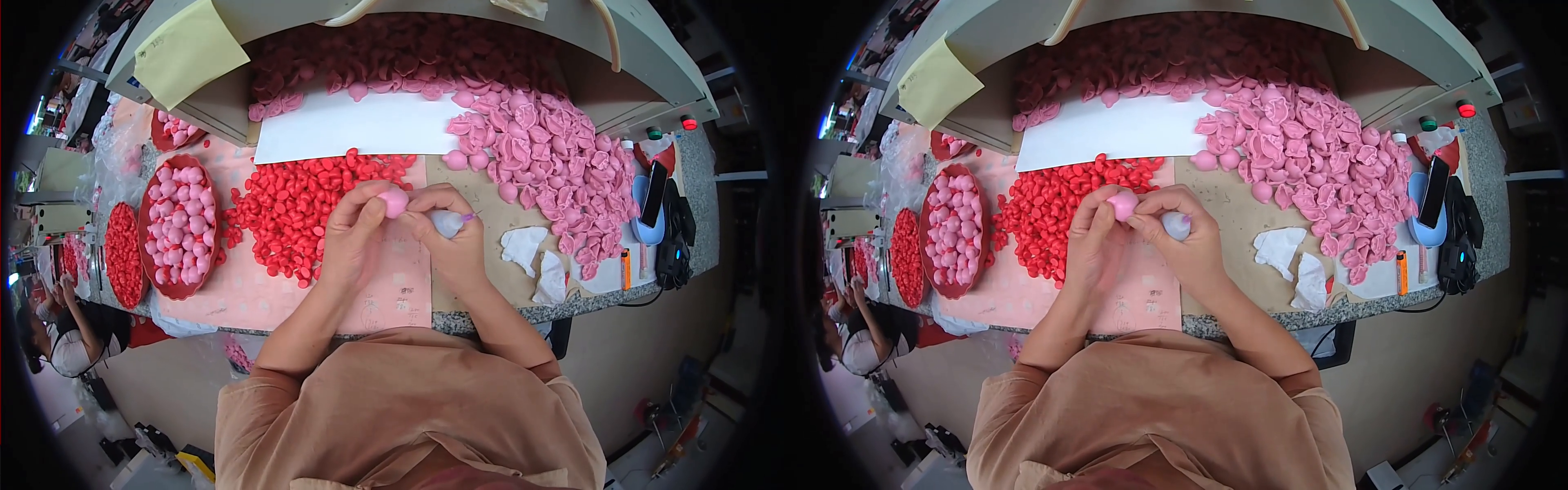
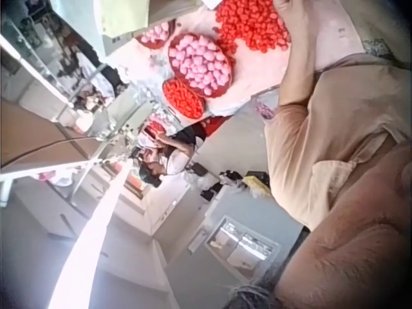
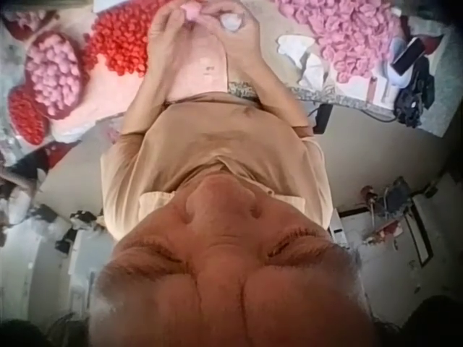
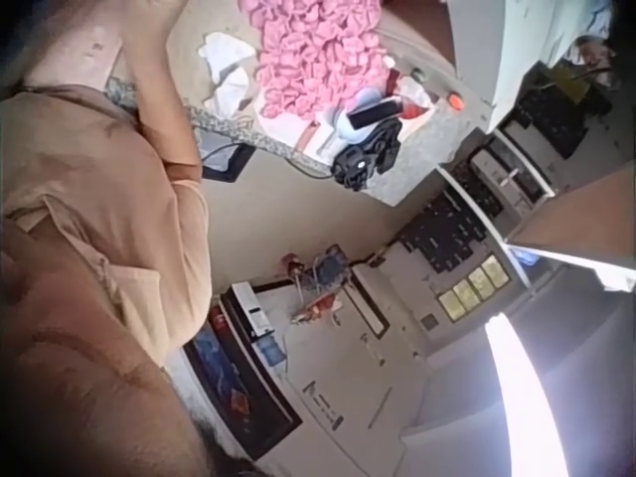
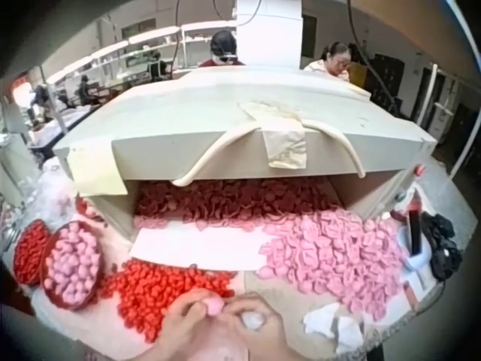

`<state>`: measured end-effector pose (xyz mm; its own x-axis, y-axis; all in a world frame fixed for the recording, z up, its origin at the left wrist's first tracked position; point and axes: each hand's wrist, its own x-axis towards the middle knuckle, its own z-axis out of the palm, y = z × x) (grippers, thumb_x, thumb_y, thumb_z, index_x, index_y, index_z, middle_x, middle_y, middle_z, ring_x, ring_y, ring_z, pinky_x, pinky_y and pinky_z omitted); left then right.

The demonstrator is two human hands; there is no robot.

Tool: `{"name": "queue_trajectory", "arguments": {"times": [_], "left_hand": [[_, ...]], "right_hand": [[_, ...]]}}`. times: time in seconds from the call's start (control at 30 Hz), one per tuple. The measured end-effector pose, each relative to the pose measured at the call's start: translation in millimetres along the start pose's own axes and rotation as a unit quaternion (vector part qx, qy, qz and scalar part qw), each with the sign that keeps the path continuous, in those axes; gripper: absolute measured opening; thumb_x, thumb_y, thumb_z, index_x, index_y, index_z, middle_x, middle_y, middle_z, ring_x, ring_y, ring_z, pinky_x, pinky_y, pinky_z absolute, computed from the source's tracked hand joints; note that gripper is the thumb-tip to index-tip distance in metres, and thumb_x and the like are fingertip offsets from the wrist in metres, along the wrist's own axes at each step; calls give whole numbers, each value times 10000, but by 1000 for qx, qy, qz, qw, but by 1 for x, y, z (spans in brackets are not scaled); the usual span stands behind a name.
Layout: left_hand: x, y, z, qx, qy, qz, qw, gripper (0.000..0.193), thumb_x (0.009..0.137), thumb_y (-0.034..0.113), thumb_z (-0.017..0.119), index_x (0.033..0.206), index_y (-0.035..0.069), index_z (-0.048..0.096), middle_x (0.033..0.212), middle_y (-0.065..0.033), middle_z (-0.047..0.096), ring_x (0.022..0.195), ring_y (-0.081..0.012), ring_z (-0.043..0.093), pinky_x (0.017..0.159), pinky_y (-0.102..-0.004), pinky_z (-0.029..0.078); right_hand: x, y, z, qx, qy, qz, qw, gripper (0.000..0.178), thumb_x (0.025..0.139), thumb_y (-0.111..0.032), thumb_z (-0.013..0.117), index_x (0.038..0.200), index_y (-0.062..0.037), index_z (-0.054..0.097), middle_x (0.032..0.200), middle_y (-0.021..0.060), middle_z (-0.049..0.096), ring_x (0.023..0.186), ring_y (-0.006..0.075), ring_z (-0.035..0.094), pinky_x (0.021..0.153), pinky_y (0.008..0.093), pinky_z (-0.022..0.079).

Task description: Assembling small plastic toys by gluing red components onto pink bases at a factory workstation.

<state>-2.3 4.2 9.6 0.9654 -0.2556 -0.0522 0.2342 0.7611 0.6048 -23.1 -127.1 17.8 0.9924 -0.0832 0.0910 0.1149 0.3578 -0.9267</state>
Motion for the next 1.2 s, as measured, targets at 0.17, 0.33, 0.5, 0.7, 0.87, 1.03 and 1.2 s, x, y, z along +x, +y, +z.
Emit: {"name": "queue_trajectory", "arguments": {"times": [0.17, 0.33, 0.5, 0.7, 0.87, 1.03, 1.2], "left_hand": [[1, 9, 0, 268, 25, 74, 960, 346, 837, -22, 597, 1165, -3, 490, 1128, -115, 559, 1011, -142, 553, 847, -236, 455], [-3, 4, 5, 239, -11, 80, 968, 396, 840, -21, 595, 1206, -9, 445, 1153, -116, 533, 1088, -167, 528, 860, -256, 467], [0, 11, -2, 354, -88, 129, 922, 359, 853, -6, 583, 1199, 7, 486, 1233, -113, 461, 1047, -174, 538, 821, -278, 495], [-1, 9, 2, 208, -51, 38, 976, 265, 845, 1, 595, 1104, -5, 538, 1170, -86, 452, 1043, -170, 531, 817, -268, 489], [-1, 8, 2, 284, -70, 103, 951, 261, 835, -1, 604, 1088, -2, 543, 1140, -82, 468, 1064, -167, 516, 856, -274, 460], [-2, 7, -2, 298, -71, 114, 945, 266, 831, 6, 609, 1090, 6, 549, 1160, -82, 469, 1097, -163, 490, 910, -288, 418], [-2, 6, 2, 296, -62, 120, 945, 278, 824, 12, 619, 1096, 9, 562, 1168, -88, 478, 1111, -166, 481, 918, -287, 407]], "right_hand": [[6, -9, -1, -224, -64, -75, 970, 245, 824, 7, 613, 1062, -2, 552, 999, 57, 554, 741, 88, 531, 605, 226, 434], [4, -6, -4, 78, -15, 134, 988, 347, 872, -79, 572, 1197, -10, 472, 991, 60, 546, 685, 95, 511, 554, 227, 408], [4, 0, -7, 43, -48, 121, 991, 371, 874, -87, 571, 1220, -18, 457, 984, 62, 545, 663, 96, 505, 536, 233, 403], [3, -1, -6, 84, -44, 133, 987, 370, 873, -122, 595, 1202, -11, 467, 951, 53, 553, 660, 94, 510, 529, 229, 398], [1, 2, -8, 89, -46, 126, 987, 396, 866, -172, 620, 1188, 4, 469, 934, 46, 557, 631, 85, 499, 522, 223, 391], [-1, 4, -4, 65, -44, 91, 993, 399, 867, -171, 615, 1186, 14, 462, 929, 52, 545, 609, 70, 474, 526, 212, 383], [-2, 2, -1, 115, -44, 107, 987, 387, 879, -159, 589, 1204, 2, 455, 932, 60, 542, 629, 70, 480, 528, 210, 380]]}}
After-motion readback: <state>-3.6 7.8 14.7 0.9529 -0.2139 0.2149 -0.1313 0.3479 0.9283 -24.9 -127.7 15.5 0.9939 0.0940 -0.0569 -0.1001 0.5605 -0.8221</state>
